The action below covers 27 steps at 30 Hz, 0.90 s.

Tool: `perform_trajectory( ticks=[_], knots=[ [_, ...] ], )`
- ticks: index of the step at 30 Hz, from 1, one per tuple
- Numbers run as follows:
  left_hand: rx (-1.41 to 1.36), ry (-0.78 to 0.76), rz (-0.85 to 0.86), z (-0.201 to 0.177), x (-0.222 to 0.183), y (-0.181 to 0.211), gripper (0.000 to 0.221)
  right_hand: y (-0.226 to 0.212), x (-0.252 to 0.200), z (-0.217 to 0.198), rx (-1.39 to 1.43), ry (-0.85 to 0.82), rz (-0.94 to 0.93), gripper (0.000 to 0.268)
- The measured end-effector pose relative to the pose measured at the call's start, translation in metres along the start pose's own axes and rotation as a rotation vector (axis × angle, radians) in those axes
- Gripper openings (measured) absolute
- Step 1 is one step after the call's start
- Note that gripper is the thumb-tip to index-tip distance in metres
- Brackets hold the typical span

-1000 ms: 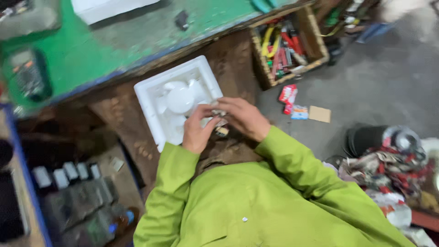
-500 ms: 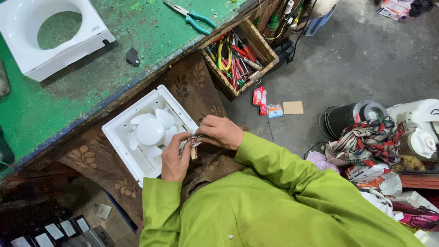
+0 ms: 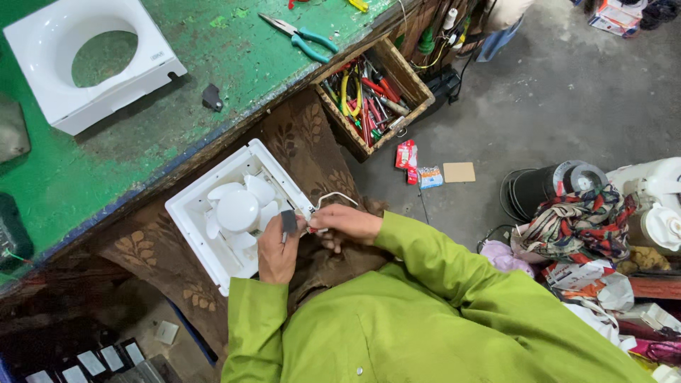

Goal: The person disassembles the housing of a white plastic exhaust fan, uses a screwdriver to loosen components and work on internal wiring, and then begins to reassemble the fan housing.

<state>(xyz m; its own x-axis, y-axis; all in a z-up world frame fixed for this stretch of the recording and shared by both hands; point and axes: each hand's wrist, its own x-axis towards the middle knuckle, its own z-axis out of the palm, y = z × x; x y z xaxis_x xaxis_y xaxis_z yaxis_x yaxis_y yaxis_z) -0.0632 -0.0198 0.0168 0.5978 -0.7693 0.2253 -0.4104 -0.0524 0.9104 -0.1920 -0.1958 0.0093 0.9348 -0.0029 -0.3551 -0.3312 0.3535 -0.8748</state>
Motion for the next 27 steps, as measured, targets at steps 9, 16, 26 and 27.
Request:
perform_trajectory(
  ticks=[9,16,26,27],
  knots=[
    [0.034,0.063,-0.095,0.003,0.010,0.017,0.017,-0.044,-0.029,0.018,-0.659,0.250,-0.323,0.040],
    [0.068,0.129,-0.159,0.008,0.000,0.003,0.022,-0.018,-0.016,0.017,-1.039,0.254,-0.778,0.021],
    [-0.001,0.131,-0.269,0.013,0.007,0.003,0.035,-0.006,-0.009,0.021,-0.046,0.301,-0.204,0.014],
    [0.016,0.169,-0.287,0.011,0.004,0.003,0.035,-0.001,-0.008,0.023,-0.048,0.257,-0.194,0.014]
  ],
)
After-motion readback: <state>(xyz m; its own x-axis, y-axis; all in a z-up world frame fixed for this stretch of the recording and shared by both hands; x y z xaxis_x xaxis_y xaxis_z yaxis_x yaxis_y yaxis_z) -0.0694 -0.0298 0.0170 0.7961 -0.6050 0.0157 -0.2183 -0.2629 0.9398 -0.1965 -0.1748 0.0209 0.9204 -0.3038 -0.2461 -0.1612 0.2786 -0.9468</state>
